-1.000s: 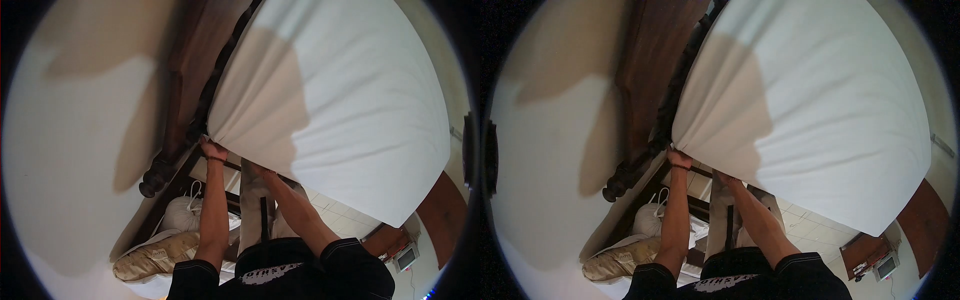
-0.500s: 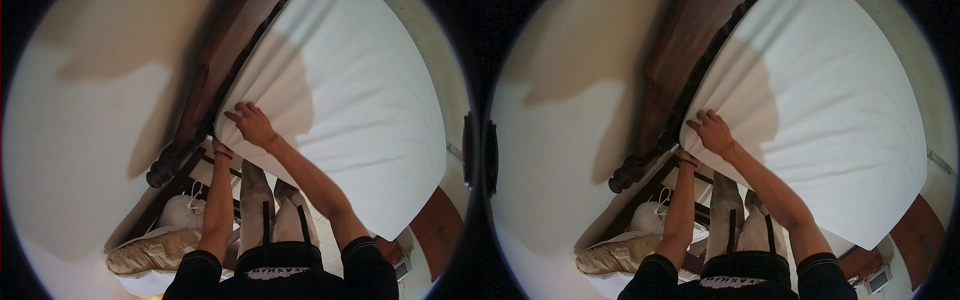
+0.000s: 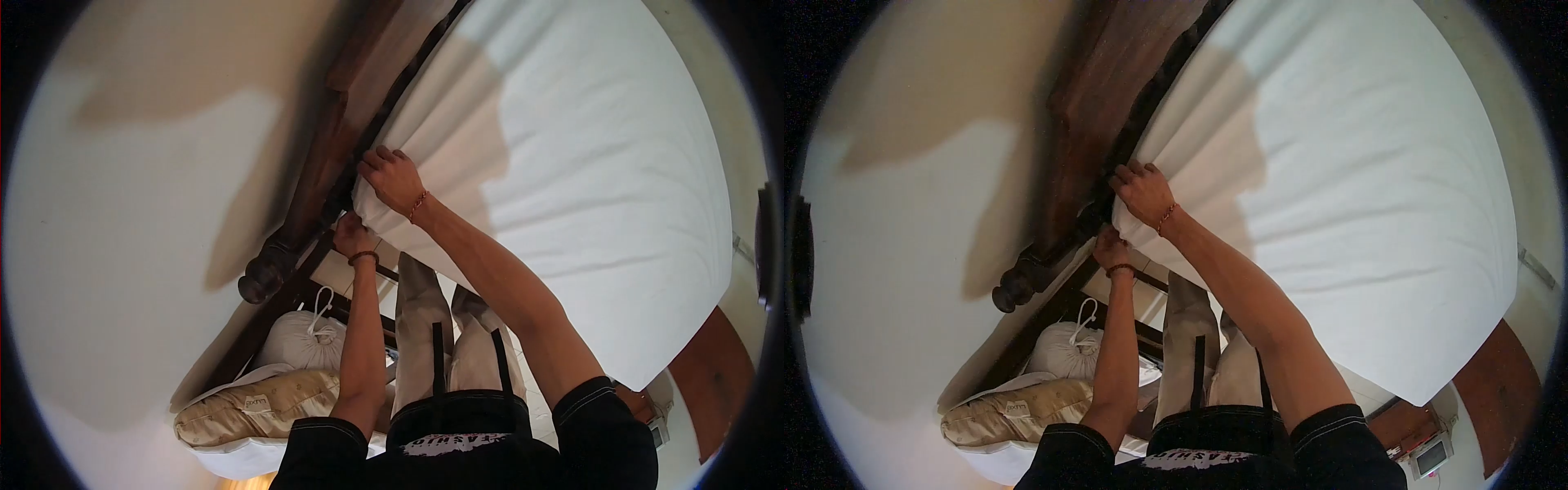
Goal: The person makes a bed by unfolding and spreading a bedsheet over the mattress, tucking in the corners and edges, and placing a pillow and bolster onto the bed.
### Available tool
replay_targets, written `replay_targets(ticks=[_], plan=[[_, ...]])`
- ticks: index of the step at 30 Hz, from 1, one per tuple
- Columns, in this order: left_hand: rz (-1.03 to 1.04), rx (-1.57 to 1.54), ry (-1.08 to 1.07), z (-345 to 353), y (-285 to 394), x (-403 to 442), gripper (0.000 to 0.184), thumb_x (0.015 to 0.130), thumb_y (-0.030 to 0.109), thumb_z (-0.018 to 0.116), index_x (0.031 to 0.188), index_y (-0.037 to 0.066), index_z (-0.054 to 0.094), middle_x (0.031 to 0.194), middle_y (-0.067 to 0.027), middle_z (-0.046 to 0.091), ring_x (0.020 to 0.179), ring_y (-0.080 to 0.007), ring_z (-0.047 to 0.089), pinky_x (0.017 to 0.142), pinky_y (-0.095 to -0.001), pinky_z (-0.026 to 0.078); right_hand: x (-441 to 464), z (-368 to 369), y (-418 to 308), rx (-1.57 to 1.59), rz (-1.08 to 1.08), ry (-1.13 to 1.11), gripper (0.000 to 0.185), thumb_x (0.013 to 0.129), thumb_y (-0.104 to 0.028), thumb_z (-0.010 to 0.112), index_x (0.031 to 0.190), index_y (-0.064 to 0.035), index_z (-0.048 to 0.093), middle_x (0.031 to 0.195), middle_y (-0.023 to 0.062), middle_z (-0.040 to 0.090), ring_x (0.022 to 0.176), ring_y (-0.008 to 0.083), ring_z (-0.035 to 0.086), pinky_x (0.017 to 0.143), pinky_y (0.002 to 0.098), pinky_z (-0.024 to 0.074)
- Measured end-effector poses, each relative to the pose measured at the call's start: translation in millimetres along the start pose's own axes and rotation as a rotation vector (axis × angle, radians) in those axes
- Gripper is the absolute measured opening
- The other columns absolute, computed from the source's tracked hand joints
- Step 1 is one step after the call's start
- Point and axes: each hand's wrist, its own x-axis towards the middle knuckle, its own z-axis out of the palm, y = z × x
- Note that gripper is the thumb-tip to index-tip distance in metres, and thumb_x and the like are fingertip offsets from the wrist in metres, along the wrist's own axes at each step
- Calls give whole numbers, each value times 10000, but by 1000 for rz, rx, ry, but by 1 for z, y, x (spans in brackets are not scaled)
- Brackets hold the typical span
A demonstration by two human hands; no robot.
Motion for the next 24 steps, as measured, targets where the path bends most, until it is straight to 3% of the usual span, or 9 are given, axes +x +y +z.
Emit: replay_targets(ticks=[4,10,12,13,15,16,18,22,24], plan=[[243,524,7,7,16,-1,183,697,90,579,856,15,628,749,-102,618,669,-184,581,594,-293,454,6,10,-4,-59,54,58,172,682,-107,523,826,-58,604,819,47,553,832,191,517,662,299,416],[-130,592,48,24,19,12,240,689,181,616,849,2,614,850,-112,636,720,-228,593,654,-335,457,4,12,-2,-9,35,132,169,668,-83,530,818,-40,598,844,69,546,865,210,502,724,321,400],[-308,549,243,24,-26,31,286,718,250,595,895,26,610,936,-98,627,760,-253,602,672,-335,469,-2,2,-7,34,38,161,174,672,-61,536,838,-39,581,843,69,543,880,206,500,741,325,403],[-307,544,240,14,-118,58,286,718,250,595,895,26,610,936,-98,627,760,-253,602,672,-335,469,-8,-6,-12,76,42,189,186,675,-40,542,859,-38,565,842,69,541,895,202,497,758,329,406],[767,877,-263,-36,-236,156,339,732,314,570,935,45,607,1010,-88,608,843,-255,605,692,-335,484,-36,-27,-28,146,94,203,211,685,-22,535,895,-30,556,907,100,544,934,240,494,779,344,413],[770,871,-269,-5,-200,101,339,732,314,570,935,45,607,1010,-88,608,843,-255,605,692,-335,484,-57,-35,-38,241,146,132,217,690,-22,530,906,-25,555,924,106,543,940,259,491,777,351,418],[31,1582,-378,16,-30,53,369,735,358,564,929,49,612,1001,-84,610,889,-241,599,702,-349,496,-112,-43,-59,421,248,-38,255,697,-25,525,950,-9,542,958,126,535,956,299,482,784,365,425],[212,1925,-495,1,-103,87,427,811,486,453,1045,143,554,1057,-5,581,931,-143,569,708,-293,483,-220,-19,-84,452,342,-256,386,693,-33,523,1073,11,475,1049,171,493,1007,325,462,841,371,414],[-725,629,409,25,-45,64,410,747,411,563,935,50,614,984,-84,615,851,-214,612,673,-335,507,-250,-10,-89,406,413,-214,453,696,-32,514,1137,15,421,1103,195,451,1048,327,442,879,366,396]])
